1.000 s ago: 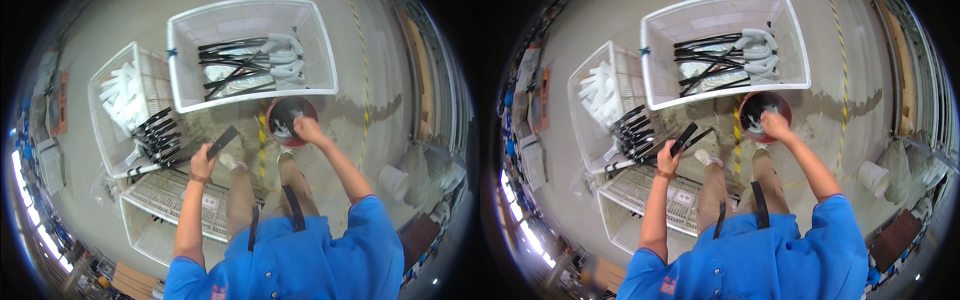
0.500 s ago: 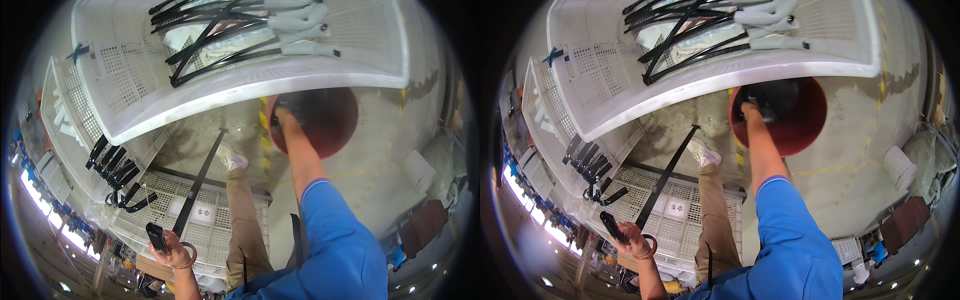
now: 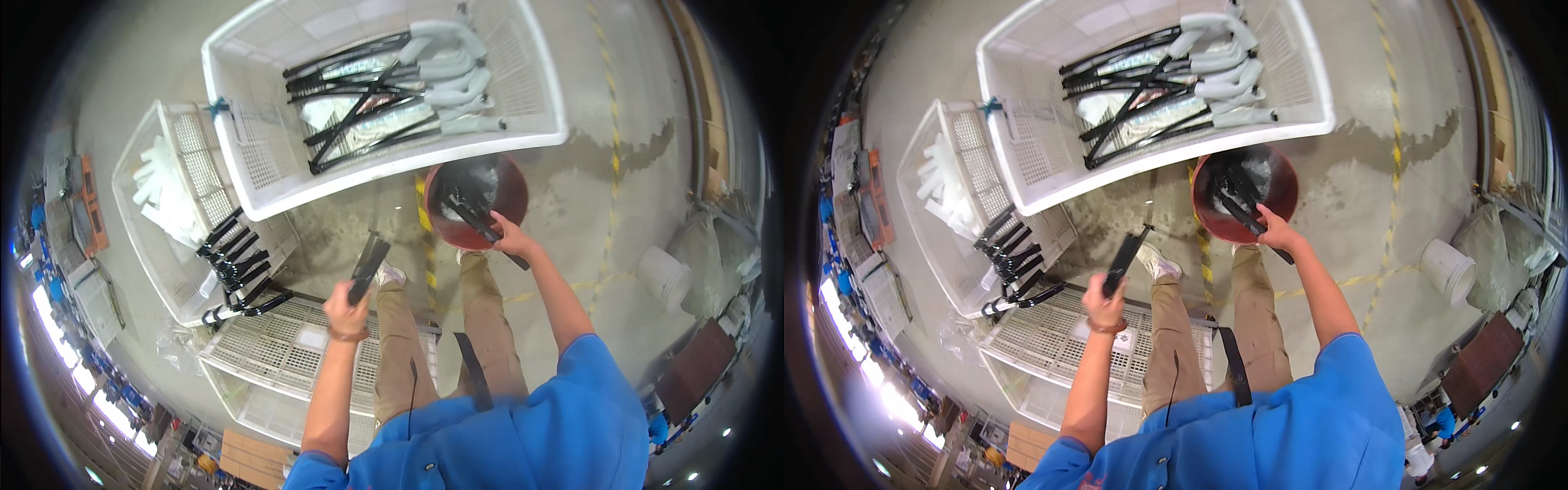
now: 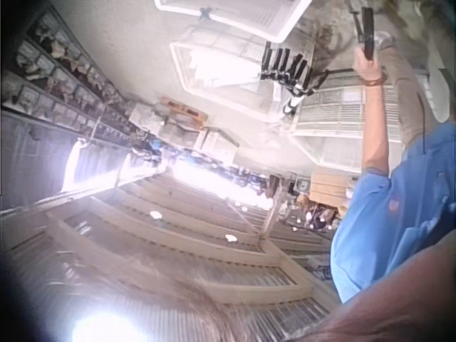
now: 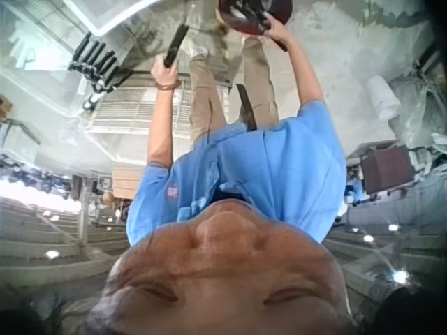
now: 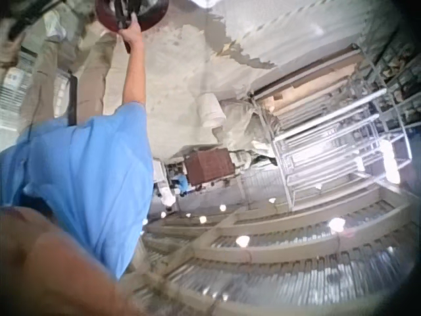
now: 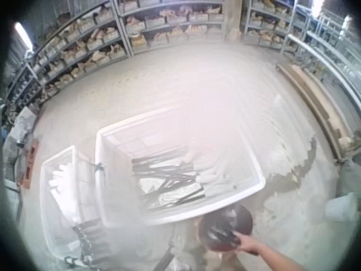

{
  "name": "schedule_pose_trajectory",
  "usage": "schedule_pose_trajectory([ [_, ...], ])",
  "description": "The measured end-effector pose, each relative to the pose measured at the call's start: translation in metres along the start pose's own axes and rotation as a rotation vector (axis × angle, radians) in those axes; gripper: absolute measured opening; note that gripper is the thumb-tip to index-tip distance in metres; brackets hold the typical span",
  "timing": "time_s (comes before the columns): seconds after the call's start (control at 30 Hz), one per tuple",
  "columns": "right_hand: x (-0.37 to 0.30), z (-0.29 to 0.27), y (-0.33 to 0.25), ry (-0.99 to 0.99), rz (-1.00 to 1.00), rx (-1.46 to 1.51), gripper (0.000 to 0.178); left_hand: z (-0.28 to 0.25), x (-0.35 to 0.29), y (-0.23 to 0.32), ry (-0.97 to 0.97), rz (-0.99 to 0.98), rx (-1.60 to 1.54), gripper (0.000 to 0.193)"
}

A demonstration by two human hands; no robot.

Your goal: The person repeatedly picks up black plastic frames and white foam sleeves, slides the sleeves onto the frames, and places the assembled units into a white bin. The process is continuous and repetitive within a warehouse setting.

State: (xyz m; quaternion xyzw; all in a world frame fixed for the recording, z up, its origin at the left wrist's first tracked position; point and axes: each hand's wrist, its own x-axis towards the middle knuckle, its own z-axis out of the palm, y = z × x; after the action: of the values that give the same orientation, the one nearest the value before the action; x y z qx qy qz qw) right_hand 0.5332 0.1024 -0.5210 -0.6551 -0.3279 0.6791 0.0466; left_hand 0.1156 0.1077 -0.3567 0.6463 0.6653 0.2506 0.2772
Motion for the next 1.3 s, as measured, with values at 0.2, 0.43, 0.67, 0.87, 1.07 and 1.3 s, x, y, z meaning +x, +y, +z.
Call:
schedule_pose_trajectory([
  [0.2,-0.193,-0.049,-0.079,0.010,-0.377,-0.037,0.088,-0.049,0.021,0.109,-0.066,0.218,0.066,0.042],
  [0.43,-0.326,-0.068,-0.157,0.351,-0.932,-0.250,0.076,-0.167,0.031,0.227,-0.151,0.267,-0.036,0.037],
  [0.67,-0.400,-0.081,-0.202,0.489,-1.141,-0.348,0.070,-0.224,0.014,0.293,-0.191,0.386,0.074,0.043],
  [0.87,-0.420,-0.086,-0.217,0.459,-1.205,-0.364,0.069,-0.234,0.002,0.310,-0.213,0.456,0.201,0.042],
  [1.07,-0.435,-0.079,-0.239,0.319,-1.308,-0.452,0.067,-0.235,-0.009,0.318,-0.218,0.497,0.137,0.041],
  [1.3,-0.434,-0.026,-0.277,0.480,-1.539,-0.634,0.067,-0.229,-0.029,0.334,-0.173,0.510,0.053,0.035],
])
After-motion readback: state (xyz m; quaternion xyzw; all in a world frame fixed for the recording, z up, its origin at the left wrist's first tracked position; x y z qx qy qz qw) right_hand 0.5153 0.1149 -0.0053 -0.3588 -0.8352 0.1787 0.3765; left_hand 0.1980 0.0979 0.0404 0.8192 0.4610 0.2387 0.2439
